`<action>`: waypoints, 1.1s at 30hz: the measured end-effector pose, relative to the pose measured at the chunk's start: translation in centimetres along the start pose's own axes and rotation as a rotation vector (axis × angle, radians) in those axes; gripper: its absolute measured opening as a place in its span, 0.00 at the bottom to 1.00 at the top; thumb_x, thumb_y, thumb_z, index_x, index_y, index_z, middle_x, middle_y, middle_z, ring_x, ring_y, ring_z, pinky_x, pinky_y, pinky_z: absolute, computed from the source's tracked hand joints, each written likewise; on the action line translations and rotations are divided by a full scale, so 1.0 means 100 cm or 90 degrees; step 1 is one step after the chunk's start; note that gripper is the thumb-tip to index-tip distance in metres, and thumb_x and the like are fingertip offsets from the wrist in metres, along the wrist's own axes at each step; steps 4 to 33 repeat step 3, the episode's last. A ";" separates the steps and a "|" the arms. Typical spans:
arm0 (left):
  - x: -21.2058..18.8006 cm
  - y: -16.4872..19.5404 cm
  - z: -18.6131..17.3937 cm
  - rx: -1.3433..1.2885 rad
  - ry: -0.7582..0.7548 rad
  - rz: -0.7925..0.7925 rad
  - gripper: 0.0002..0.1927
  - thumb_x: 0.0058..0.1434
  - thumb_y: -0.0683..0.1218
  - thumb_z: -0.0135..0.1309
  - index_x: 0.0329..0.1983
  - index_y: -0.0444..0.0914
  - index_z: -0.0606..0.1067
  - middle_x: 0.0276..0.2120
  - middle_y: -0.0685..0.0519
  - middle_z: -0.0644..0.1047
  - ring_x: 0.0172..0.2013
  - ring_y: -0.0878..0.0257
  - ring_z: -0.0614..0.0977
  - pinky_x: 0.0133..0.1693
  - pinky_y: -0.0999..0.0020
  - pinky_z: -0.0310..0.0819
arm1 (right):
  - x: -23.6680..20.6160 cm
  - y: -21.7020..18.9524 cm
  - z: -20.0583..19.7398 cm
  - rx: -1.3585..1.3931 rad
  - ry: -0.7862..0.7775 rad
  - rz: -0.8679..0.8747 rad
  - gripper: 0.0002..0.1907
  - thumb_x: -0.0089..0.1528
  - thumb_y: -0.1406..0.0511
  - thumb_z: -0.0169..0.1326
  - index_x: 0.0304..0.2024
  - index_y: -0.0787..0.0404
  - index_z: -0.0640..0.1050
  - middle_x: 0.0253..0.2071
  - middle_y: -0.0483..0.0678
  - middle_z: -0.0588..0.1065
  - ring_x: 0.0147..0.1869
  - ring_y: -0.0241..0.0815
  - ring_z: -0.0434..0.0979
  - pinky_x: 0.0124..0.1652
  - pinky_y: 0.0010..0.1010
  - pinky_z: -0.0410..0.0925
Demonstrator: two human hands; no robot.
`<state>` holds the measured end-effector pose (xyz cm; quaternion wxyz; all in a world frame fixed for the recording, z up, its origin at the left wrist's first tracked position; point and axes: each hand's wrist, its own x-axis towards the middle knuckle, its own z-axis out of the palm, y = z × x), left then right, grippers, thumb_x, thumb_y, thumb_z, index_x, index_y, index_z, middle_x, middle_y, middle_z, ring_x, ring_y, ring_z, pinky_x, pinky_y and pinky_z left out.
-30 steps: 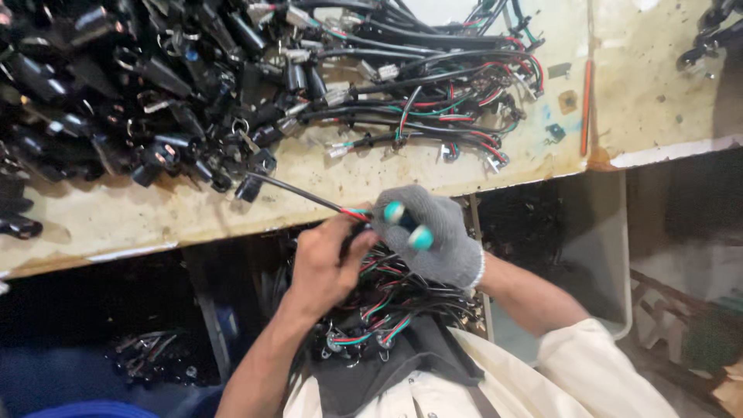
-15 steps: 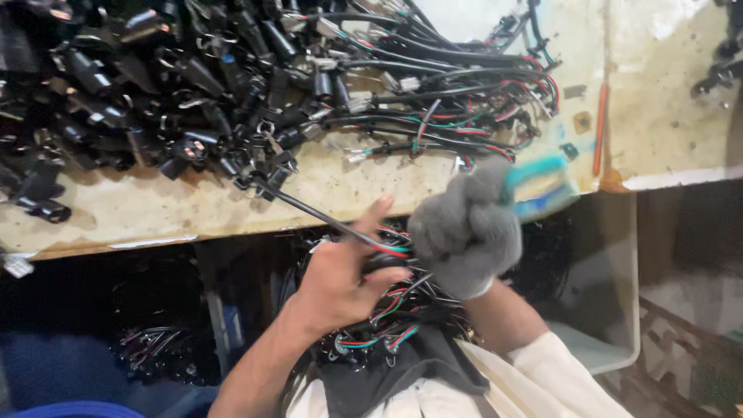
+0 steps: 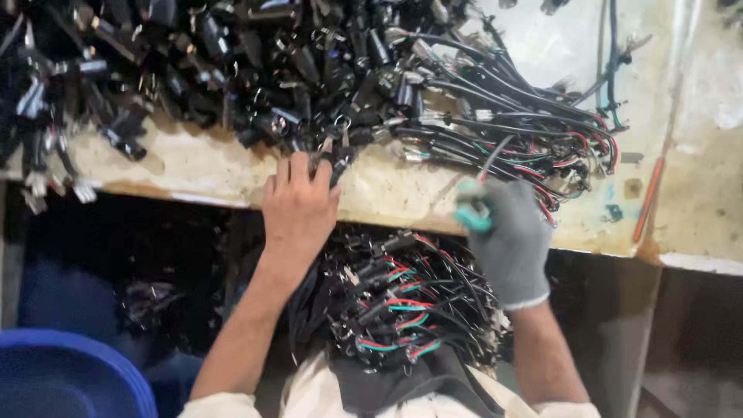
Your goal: The person repeatedly picks up wire harnesses from a table, uses pliers to cut off the black plastic connectors, and drops the cut pieces into a bin below. The person handles the wires one at a time and continues the process throughout the clip.
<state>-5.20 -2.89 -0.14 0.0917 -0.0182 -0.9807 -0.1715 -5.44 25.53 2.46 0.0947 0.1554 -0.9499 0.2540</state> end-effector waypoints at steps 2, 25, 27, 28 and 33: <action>-0.012 -0.013 0.011 -0.077 0.031 -0.015 0.18 0.59 0.49 0.65 0.50 0.40 0.77 0.50 0.47 0.74 0.50 0.48 0.75 0.50 0.52 0.70 | -0.007 0.009 0.007 -0.036 -0.043 0.011 0.19 0.52 0.68 0.69 0.45 0.57 0.78 0.41 0.52 0.76 0.42 0.54 0.79 0.40 0.42 0.72; -0.016 -0.021 0.014 -0.152 0.085 0.007 0.18 0.60 0.49 0.65 0.52 0.42 0.76 0.52 0.48 0.74 0.50 0.50 0.75 0.52 0.52 0.70 | -0.007 0.015 0.013 -0.055 -0.049 0.026 0.21 0.51 0.67 0.70 0.45 0.58 0.78 0.41 0.52 0.77 0.43 0.55 0.80 0.40 0.42 0.72; -0.016 -0.021 0.014 -0.152 0.085 0.007 0.18 0.60 0.49 0.65 0.52 0.42 0.76 0.52 0.48 0.74 0.50 0.50 0.75 0.52 0.52 0.70 | -0.007 0.015 0.013 -0.055 -0.049 0.026 0.21 0.51 0.67 0.70 0.45 0.58 0.78 0.41 0.52 0.77 0.43 0.55 0.80 0.40 0.42 0.72; -0.016 -0.021 0.014 -0.152 0.085 0.007 0.18 0.60 0.49 0.65 0.52 0.42 0.76 0.52 0.48 0.74 0.50 0.50 0.75 0.52 0.52 0.70 | -0.007 0.015 0.013 -0.055 -0.049 0.026 0.21 0.51 0.67 0.70 0.45 0.58 0.78 0.41 0.52 0.77 0.43 0.55 0.80 0.40 0.42 0.72; -0.016 -0.021 0.014 -0.152 0.085 0.007 0.18 0.60 0.49 0.65 0.52 0.42 0.76 0.52 0.48 0.74 0.50 0.50 0.75 0.52 0.52 0.70 | -0.007 0.015 0.013 -0.055 -0.049 0.026 0.21 0.51 0.67 0.70 0.45 0.58 0.78 0.41 0.52 0.77 0.43 0.55 0.80 0.40 0.42 0.72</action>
